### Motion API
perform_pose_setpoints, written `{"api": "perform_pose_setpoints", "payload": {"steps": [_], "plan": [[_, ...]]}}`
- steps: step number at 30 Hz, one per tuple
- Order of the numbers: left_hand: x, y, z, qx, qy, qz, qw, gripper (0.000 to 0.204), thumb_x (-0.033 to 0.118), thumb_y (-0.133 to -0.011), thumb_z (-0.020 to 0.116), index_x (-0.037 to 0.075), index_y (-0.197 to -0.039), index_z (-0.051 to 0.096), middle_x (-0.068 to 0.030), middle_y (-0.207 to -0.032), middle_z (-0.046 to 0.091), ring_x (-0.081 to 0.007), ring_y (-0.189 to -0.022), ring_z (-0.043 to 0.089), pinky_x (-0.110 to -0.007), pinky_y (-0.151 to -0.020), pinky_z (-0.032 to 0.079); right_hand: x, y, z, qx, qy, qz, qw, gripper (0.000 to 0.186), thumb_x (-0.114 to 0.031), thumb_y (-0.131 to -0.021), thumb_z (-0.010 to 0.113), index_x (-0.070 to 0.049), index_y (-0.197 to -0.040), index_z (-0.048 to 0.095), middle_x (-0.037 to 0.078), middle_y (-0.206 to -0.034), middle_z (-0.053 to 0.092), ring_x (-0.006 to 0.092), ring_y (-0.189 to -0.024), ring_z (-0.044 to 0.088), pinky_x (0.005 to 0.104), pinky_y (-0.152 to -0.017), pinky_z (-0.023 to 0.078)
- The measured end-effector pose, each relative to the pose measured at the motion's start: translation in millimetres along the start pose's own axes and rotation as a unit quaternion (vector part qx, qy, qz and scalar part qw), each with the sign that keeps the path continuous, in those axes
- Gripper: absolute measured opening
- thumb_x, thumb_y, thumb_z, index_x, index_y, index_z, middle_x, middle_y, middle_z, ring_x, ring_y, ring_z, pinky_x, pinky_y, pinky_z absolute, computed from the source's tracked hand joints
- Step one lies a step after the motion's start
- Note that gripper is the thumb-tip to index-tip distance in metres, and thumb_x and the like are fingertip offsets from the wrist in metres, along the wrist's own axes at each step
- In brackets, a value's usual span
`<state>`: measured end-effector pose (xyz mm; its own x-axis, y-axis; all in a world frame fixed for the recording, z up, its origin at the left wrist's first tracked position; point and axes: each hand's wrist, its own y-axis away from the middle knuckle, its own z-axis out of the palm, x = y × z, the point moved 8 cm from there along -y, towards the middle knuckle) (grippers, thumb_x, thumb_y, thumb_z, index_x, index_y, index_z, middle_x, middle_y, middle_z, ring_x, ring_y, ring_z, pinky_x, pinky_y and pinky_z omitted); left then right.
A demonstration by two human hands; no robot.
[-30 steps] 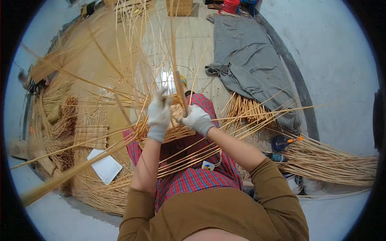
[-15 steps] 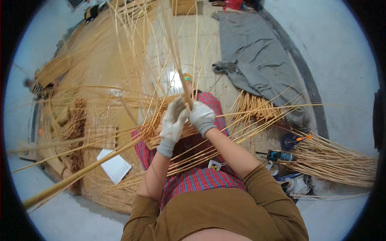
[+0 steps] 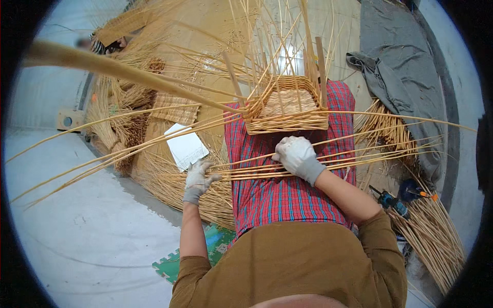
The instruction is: The person is weaving a wicker basket using long wooden strands and measuring progress with a tape measure.
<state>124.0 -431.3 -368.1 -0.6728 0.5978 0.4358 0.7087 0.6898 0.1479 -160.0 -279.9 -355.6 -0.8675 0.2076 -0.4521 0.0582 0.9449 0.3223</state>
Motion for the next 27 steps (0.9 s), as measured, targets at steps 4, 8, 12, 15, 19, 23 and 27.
{"api": "perform_pose_setpoints", "payload": {"steps": [4,8,12,15,19,23,27], "plan": [[-36.6,5.0,27.9,-0.092,0.159,-0.137,0.973,0.036,0.032,-0.079,0.075,0.005,-0.101,0.067,-0.0117,-0.094,0.069,-0.0215,-0.091,0.065,-0.033,-0.081,0.052,-28.1,37.0,-40.8,0.156,-0.002,-0.105,0.982,0.021,-0.026,-0.083,0.064,-0.012,-0.099,0.065,0.006,-0.092,0.062,0.0257,-0.091,0.061,0.0396,-0.082,0.048],[0.2,-11.1,31.9,-0.121,0.165,-0.077,0.976,0.034,0.033,-0.084,0.071,0.003,-0.099,0.068,-0.0117,-0.086,0.069,-0.0198,-0.079,0.066,-0.034,-0.072,0.052,-27.9,44.9,-3.2,0.173,0.039,-0.142,0.974,0.021,-0.03,-0.086,0.062,-0.012,-0.097,0.064,0.007,-0.089,0.062,0.0253,-0.091,0.061,0.0404,-0.077,0.05],[20.9,-13.8,22.5,-0.138,0.199,-0.104,0.965,0.034,0.035,-0.085,0.071,0.004,-0.1,0.069,-0.0124,-0.086,0.07,-0.0205,-0.078,0.066,-0.033,-0.071,0.052,-9.5,36.8,-7.6,0.145,0.025,-0.125,0.981,0.019,-0.029,-0.085,0.062,-0.013,-0.095,0.067,0.007,-0.09,0.063,0.0256,-0.092,0.062,0.0411,-0.078,0.05],[52.6,-10.3,3.2,-0.125,0.134,-0.043,0.982,0.038,0.035,-0.085,0.071,0.008,-0.111,0.065,-0.0137,-0.095,0.07,-0.0276,-0.088,0.067,-0.038,-0.077,0.052,29.6,31.9,-3.2,0.161,0.041,-0.07,0.984,0.012,-0.025,-0.084,0.061,-0.018,-0.086,0.069,0.006,-0.084,0.064,0.0254,-0.092,0.062,0.0408,-0.077,0.05],[50.1,-3.1,15.0,-0.14,0.019,-0.03,0.99,0.046,0.035,-0.084,0.072,0.011,-0.121,0.06,-0.0141,-0.106,0.069,-0.0329,-0.101,0.065,-0.041,-0.084,0.051,50.6,36.9,-26.8,0.212,0.071,-0.016,0.974,0.012,-0.023,-0.081,0.066,-0.013,-0.087,0.069,0.008,-0.085,0.064,0.0275,-0.087,0.062,0.0402,-0.077,0.049],[90.6,-22.7,24.7,-0.104,0.127,0.001,0.986,0.039,0.03,-0.084,0.071,0.011,-0.117,0.061,-0.0147,-0.104,0.069,-0.0337,-0.097,0.066,-0.042,-0.08,0.053,30.9,73.0,-64.1,0.394,-0.171,-0.073,0.9,0.015,-0.015,-0.082,0.068,-0.011,-0.096,0.069,0.01,-0.094,0.067,0.0316,-0.089,0.063,0.0405,-0.08,0.05],[198.8,-63.4,16.3,-0.087,0.169,0.071,0.979,0.032,0.016,-0.085,0.07,0.008,-0.115,0.06,-0.014,-0.101,0.068,-0.0296,-0.09,0.068,-0.038,-0.078,0.053,24.6,52.7,13.0,0.064,-0.504,0.035,0.861,0.03,-0.028,-0.096,0.059,-0.008,-0.119,0.061,0.008,-0.099,0.066,0.0246,-0.088,0.064,0.0363,-0.082,0.051]]}}
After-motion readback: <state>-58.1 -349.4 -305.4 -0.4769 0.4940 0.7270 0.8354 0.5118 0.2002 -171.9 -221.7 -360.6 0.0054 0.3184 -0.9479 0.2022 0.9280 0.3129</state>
